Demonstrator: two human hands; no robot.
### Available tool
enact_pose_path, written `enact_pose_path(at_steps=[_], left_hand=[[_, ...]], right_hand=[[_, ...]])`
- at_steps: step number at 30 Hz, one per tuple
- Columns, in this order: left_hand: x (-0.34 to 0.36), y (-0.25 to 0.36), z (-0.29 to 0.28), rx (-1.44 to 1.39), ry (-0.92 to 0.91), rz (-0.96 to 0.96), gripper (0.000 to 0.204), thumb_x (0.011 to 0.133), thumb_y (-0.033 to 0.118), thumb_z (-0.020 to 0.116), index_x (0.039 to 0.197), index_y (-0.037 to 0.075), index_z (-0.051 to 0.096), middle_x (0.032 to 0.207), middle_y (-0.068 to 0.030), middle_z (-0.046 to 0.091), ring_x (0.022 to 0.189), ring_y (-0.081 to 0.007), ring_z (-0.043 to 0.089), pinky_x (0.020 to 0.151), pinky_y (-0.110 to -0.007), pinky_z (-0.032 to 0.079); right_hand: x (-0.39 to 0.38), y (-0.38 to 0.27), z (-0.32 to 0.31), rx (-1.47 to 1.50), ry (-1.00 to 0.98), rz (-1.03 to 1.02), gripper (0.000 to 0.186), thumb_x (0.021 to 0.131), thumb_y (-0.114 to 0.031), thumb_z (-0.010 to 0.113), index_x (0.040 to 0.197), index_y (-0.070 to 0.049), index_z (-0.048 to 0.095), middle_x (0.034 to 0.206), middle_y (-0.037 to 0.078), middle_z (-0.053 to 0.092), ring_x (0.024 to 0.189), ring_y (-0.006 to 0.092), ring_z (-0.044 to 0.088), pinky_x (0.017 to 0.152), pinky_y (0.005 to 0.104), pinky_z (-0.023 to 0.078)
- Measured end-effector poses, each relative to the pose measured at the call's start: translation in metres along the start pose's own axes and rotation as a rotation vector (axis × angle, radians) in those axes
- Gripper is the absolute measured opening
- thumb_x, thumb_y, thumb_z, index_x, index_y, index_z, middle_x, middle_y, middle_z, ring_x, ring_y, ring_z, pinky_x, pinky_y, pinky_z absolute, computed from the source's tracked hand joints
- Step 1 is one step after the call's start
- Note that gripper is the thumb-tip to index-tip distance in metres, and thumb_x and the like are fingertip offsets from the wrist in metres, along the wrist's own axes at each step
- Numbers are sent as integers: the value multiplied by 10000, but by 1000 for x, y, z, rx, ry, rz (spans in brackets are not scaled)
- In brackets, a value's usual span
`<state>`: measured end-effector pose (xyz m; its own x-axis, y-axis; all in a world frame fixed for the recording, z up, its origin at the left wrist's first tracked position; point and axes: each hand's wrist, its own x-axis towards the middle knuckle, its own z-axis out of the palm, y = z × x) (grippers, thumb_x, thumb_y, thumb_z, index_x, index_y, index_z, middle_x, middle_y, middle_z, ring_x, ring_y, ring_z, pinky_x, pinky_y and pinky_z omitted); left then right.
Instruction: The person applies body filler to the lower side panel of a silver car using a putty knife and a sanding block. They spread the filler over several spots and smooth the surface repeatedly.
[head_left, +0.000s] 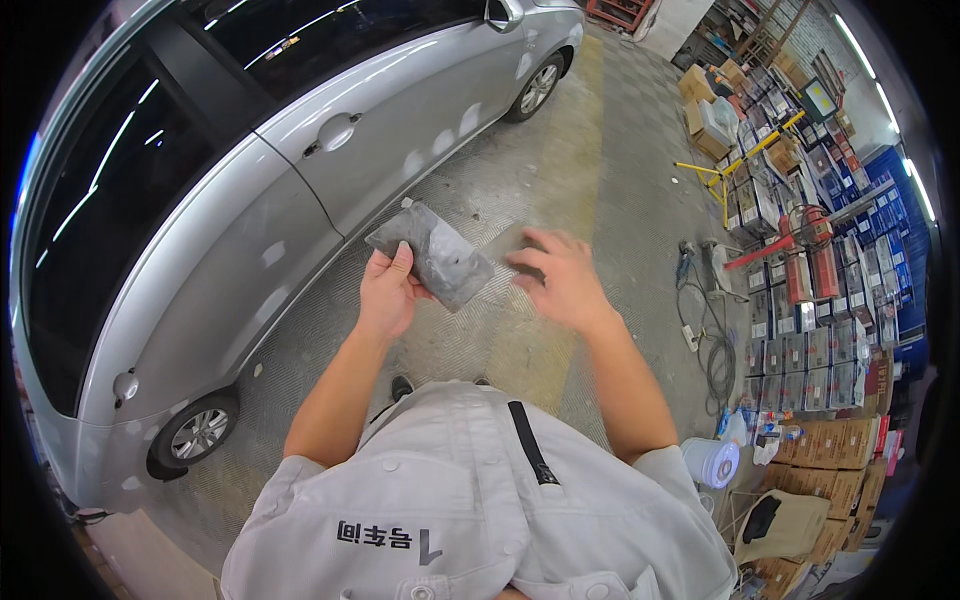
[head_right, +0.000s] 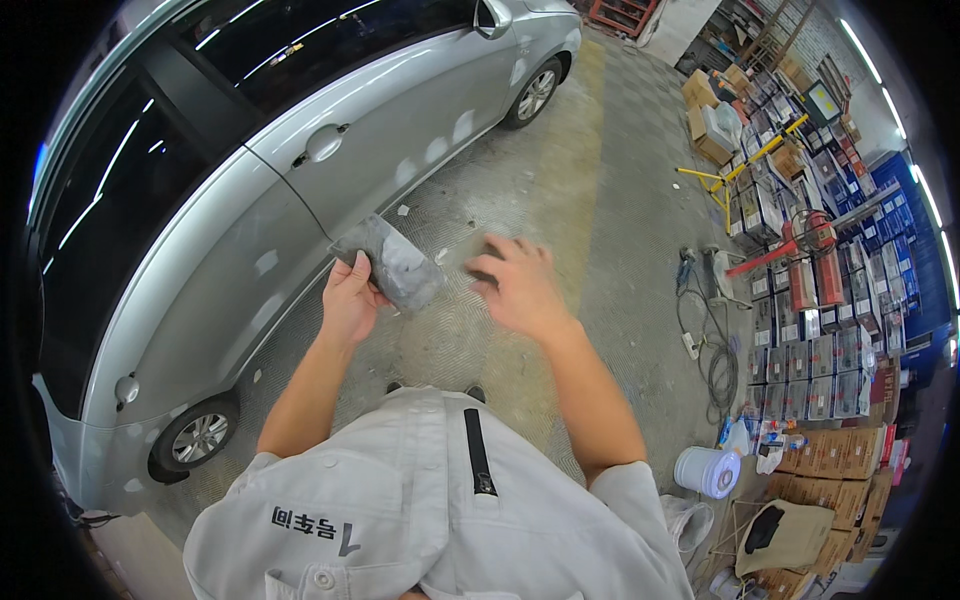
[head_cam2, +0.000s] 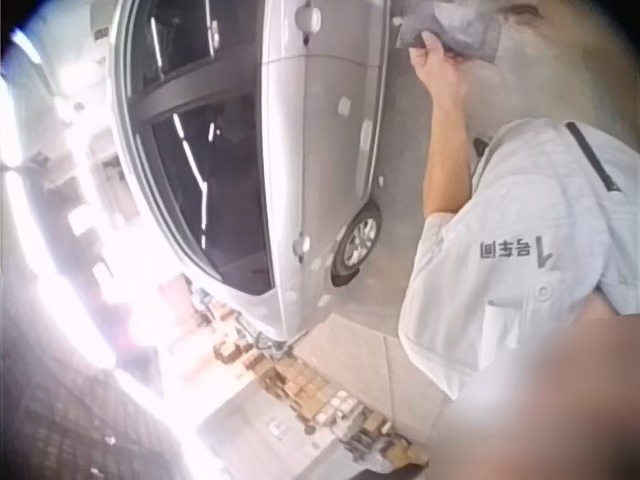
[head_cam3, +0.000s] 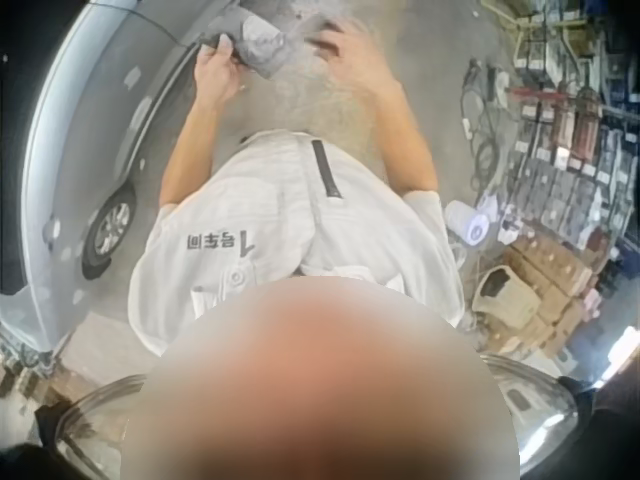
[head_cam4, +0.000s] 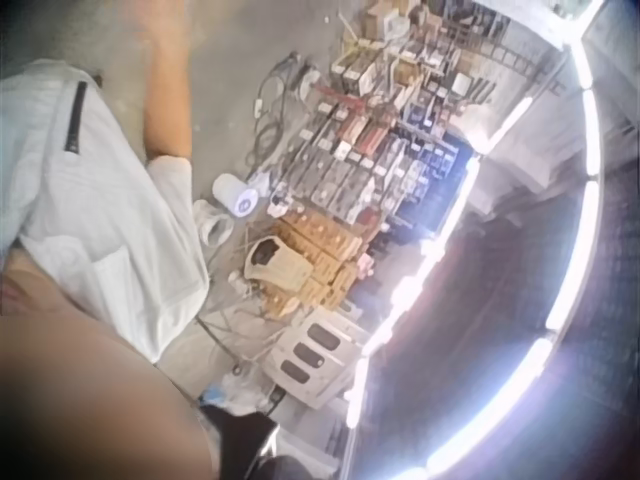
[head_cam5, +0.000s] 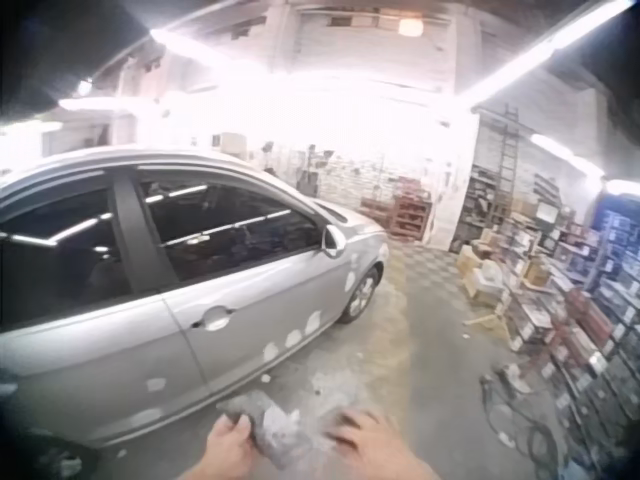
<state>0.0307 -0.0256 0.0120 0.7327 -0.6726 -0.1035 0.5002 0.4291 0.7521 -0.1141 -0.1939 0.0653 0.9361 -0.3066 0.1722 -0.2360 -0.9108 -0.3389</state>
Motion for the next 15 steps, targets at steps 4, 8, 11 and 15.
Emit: enact_pose_path(at_steps=[4, 8, 11, 15], left_hand=[[3, -1, 0, 30, 6, -26, 193, 946, 210, 422, 1029, 73, 529, 901, -77, 633, 682, -175, 641, 507, -314, 543], [4, -6, 6, 221, 88, -4, 196, 945, 201, 421, 1016, 54, 531, 878, -80, 633, 669, -172, 639, 512, -308, 543], [1, -8, 8, 237, 128, -24, 195, 943, 200, 428, 1002, 48, 536, 868, -78, 635, 666, -168, 638, 507, -298, 538], [1, -10, 7, 275, 129, -50, 187, 940, 197, 432, 1011, 55, 531, 875, -74, 638, 671, -165, 640, 503, -294, 534]], right_hand=[[2, 1, 2, 137, 290, -203, 283, 721, -179, 670, 1000, -223, 650, 1200, 64, 514, 1084, 303, 456, 912, 452, 319], [0, -8, 6, 49, 102, -243, 272, 716, -188, 671, 985, -225, 655, 1179, 58, 522, 1061, 307, 458, 901, 443, 326], [0, -15, 4, 43, 140, -259, 250, 716, -189, 671, 962, -226, 663, 1163, 57, 531, 1066, 297, 453, 901, 432, 323], [1, -15, 1, 18, -14, -232, 242, 710, -145, 669, 947, -192, 669, 1154, 78, 540, 1024, 304, 487, 887, 413, 361]])
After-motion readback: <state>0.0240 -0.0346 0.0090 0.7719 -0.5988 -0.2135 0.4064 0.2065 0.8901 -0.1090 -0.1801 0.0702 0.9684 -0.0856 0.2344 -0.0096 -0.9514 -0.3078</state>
